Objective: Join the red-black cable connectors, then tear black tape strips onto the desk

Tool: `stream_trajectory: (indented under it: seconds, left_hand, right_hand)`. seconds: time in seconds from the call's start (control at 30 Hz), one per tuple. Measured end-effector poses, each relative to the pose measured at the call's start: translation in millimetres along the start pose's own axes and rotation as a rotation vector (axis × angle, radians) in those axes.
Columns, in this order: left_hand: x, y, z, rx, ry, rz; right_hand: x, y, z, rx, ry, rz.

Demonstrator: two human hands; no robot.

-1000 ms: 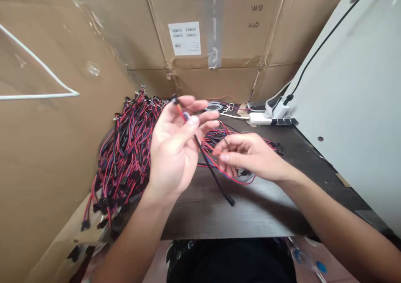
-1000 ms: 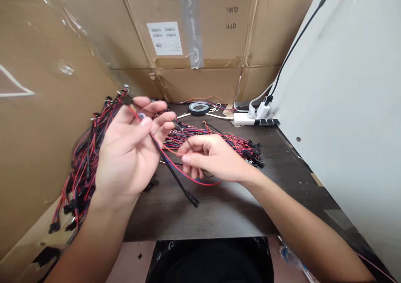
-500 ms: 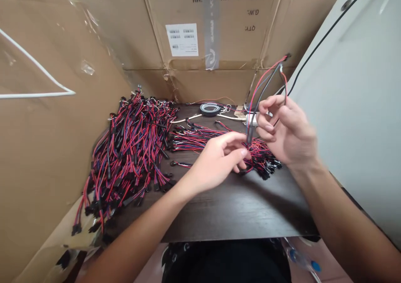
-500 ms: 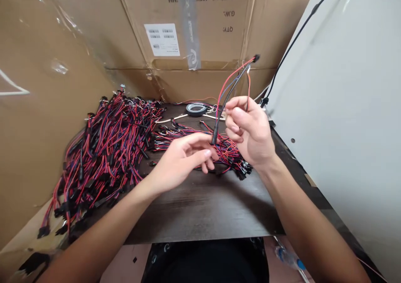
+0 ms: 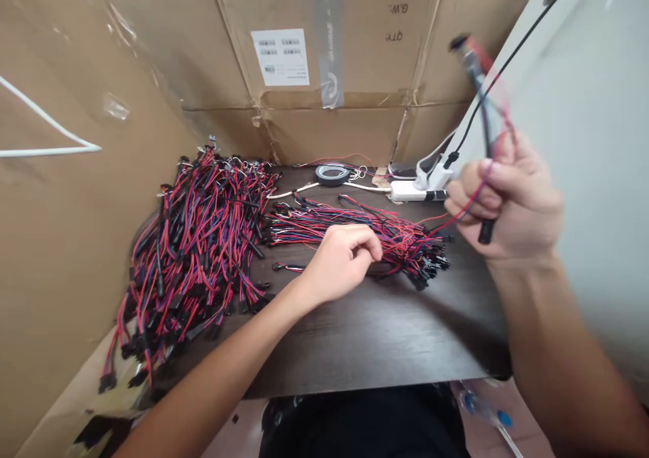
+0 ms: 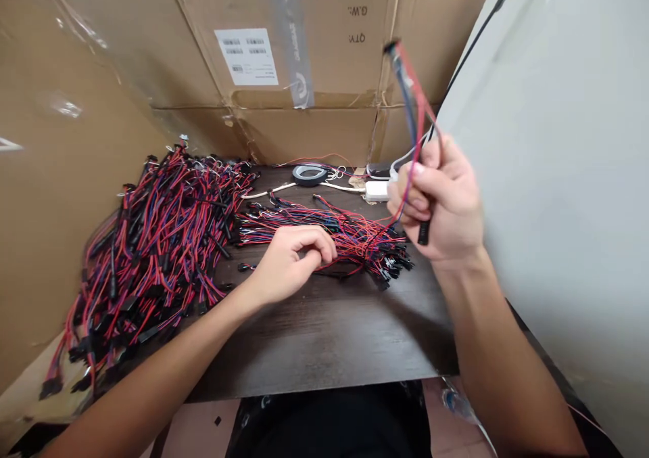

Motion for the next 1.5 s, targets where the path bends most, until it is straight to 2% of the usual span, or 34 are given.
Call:
stream_trajectory:
  seconds: [0.1, 0.17, 0.27, 0.37, 0.43, 0.57, 0.8, 0.97, 1.03, 1.2, 1.3, 1.4, 1.5]
  left_hand:
    - [-5.9, 3, -11, -0.098, -0.195, -0.066]
    - [-13.6, 1, -14, -0.161, -0.314, -0.151]
    - [-27.0, -3, -16, -0.182, -0.425, -0.276]
    - [-38.8, -8, -20, -0.139, -0.473, -0.352]
    - [-43.4, -10, -26, -0.091, -0.437, -0.338]
    - [-42.8, -15, -37, -0.076, -0.301, -0.233]
    - [-22.1, -20, -32, 0.013, -0.182, 0.025]
    - [-10.6, -17, -28, 0.044, -0.156, 0.177]
    - [-9.5, -13, -28, 0.099, -0.104, 0.202]
    - [-7.5, 2, -33, 0.297, 0.195, 0.282]
    - [-1.6, 10, -34, 0.335, 0.191, 0.262]
    - [5.2, 16, -35, 0.341, 0.148, 0.167]
    - [10.8, 21, -36, 0.325, 0.021, 0.049]
  right_hand:
    - [11, 6, -11, 0.207, 0.022, 0.058]
    - [15, 10, -14, 0.264, 0.051, 0.067]
    - [16, 11, -13, 0.192, 0.058, 0.054]
    - [16, 11, -12, 0.108, 0.023, 0.070]
    - [16, 10, -10, 0.092, 0.013, 0.073]
    - [22, 10, -5, 0.119, 0.042, 0.036]
    - [45, 9, -10, 0.157, -0.105, 0.107]
    - [49, 3, -12, 0.195, -0.153, 0.202]
    - [50, 0, -10, 0.210, -0.133, 0.246]
    - [54, -2, -5, 0.214, -0.079, 0.313]
    - [56, -2, -3, 0.209, -0.075, 0.299]
    - [57, -2, -4, 0.210, -0.114, 0.290]
    - [60, -4, -8, 0.176, -0.285, 0.356]
Point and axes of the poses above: each hand's wrist, its own y-axis away from the middle knuckle, its own x-axis out of the back of the hand, z = x × y, the point moved 2 cm from there along -y, towards the middle knuckle, and after that the axes turned 15 degrees about -x, right-handed, at the moved point
